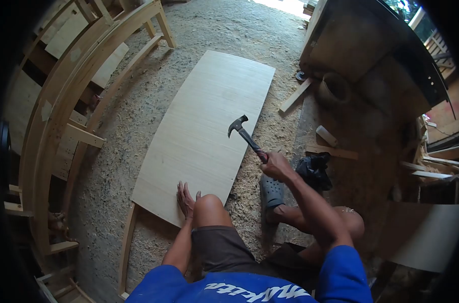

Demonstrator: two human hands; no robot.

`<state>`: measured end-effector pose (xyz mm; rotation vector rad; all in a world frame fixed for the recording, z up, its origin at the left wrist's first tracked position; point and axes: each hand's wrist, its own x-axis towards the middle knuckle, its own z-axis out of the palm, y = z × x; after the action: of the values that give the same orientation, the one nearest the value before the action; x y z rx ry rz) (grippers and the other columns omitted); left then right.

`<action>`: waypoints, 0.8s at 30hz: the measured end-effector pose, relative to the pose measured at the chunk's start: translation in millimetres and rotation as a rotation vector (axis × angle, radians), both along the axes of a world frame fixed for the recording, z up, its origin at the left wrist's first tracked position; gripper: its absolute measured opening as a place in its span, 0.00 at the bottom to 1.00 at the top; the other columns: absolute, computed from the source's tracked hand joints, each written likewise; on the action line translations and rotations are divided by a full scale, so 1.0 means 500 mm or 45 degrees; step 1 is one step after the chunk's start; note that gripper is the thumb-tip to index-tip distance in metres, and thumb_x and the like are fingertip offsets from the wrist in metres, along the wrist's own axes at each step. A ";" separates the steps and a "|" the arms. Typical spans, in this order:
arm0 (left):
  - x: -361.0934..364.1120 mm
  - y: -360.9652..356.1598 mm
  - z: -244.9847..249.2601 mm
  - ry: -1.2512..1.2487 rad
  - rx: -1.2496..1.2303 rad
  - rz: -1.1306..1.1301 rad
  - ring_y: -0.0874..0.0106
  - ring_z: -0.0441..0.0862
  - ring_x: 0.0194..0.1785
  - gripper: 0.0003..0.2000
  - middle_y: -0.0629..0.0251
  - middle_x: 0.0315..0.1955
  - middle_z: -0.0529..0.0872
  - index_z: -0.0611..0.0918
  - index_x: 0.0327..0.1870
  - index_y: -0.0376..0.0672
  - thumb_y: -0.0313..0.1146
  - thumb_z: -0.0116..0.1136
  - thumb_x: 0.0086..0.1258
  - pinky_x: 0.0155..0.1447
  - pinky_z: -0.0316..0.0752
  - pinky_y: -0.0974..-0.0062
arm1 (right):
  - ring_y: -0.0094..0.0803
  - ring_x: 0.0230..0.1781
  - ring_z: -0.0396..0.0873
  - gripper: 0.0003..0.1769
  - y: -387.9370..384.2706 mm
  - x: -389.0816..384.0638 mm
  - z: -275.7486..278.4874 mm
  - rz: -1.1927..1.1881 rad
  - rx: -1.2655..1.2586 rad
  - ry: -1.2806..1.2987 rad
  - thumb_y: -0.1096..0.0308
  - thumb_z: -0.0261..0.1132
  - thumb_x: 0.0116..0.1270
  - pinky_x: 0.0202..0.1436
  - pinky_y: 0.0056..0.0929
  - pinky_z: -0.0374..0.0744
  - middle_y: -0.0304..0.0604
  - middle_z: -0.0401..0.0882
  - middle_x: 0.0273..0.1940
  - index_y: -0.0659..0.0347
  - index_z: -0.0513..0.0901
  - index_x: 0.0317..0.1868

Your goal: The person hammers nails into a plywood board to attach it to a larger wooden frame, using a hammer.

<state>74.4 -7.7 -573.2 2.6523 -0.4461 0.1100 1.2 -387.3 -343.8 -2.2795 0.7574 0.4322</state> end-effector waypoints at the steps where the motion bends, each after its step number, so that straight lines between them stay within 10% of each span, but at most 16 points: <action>1: -0.024 -0.014 -0.027 0.020 0.083 -0.102 0.52 0.58 0.84 0.39 0.48 0.82 0.59 0.63 0.80 0.39 0.51 0.62 0.74 0.85 0.55 0.52 | 0.55 0.36 0.88 0.12 -0.040 -0.016 0.043 0.047 -0.168 0.061 0.63 0.68 0.61 0.42 0.51 0.82 0.58 0.86 0.32 0.65 0.82 0.36; 5: -0.063 -0.028 -0.082 -0.380 0.928 -0.040 0.59 0.54 0.87 0.39 0.53 0.85 0.55 0.58 0.84 0.43 0.58 0.50 0.80 0.86 0.51 0.53 | 0.55 0.46 0.88 0.15 -0.179 -0.125 0.134 0.242 -0.486 0.305 0.60 0.72 0.57 0.48 0.51 0.84 0.59 0.89 0.39 0.60 0.90 0.41; 11: -0.068 -0.030 -0.068 -0.273 0.678 -0.074 0.59 0.53 0.87 0.43 0.53 0.85 0.55 0.58 0.84 0.43 0.61 0.55 0.76 0.86 0.49 0.54 | 0.51 0.43 0.88 0.20 -0.264 -0.149 0.002 0.748 -0.568 0.775 0.53 0.76 0.52 0.45 0.47 0.85 0.55 0.89 0.41 0.59 0.90 0.40; 14: -0.064 -0.041 -0.067 -0.185 0.547 -0.063 0.58 0.52 0.87 0.46 0.52 0.85 0.53 0.59 0.84 0.42 0.59 0.62 0.72 0.86 0.50 0.53 | 0.54 0.45 0.88 0.29 -0.292 -0.138 -0.143 0.616 -0.108 0.717 0.42 0.79 0.51 0.46 0.49 0.84 0.57 0.88 0.42 0.58 0.89 0.43; 17: -0.066 -0.042 -0.072 -0.150 0.569 -0.058 0.57 0.52 0.87 0.46 0.52 0.85 0.54 0.58 0.84 0.42 0.59 0.63 0.72 0.86 0.50 0.53 | 0.56 0.43 0.86 0.29 -0.320 -0.202 -0.287 0.772 -0.322 0.367 0.42 0.79 0.54 0.47 0.50 0.83 0.57 0.86 0.38 0.60 0.87 0.41; 23: -0.077 -0.038 -0.067 0.001 0.331 0.015 0.56 0.50 0.87 0.45 0.53 0.85 0.55 0.60 0.83 0.41 0.58 0.62 0.71 0.86 0.45 0.45 | 0.53 0.49 0.81 0.14 -0.295 -0.427 -0.270 0.172 -0.586 -0.428 0.64 0.68 0.72 0.56 0.46 0.79 0.53 0.81 0.46 0.67 0.83 0.49; 24: -0.084 -0.043 -0.064 0.042 0.238 0.068 0.57 0.49 0.87 0.45 0.54 0.85 0.54 0.59 0.84 0.43 0.59 0.60 0.72 0.86 0.45 0.44 | 0.53 0.48 0.82 0.16 -0.307 -0.437 -0.250 -0.314 -0.512 -0.344 0.64 0.63 0.74 0.57 0.47 0.79 0.58 0.82 0.46 0.72 0.81 0.50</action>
<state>32.3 -29.0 -605.2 2.8460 -0.3921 0.0421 -217.2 -540.8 -469.0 -2.4950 1.0388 -0.1570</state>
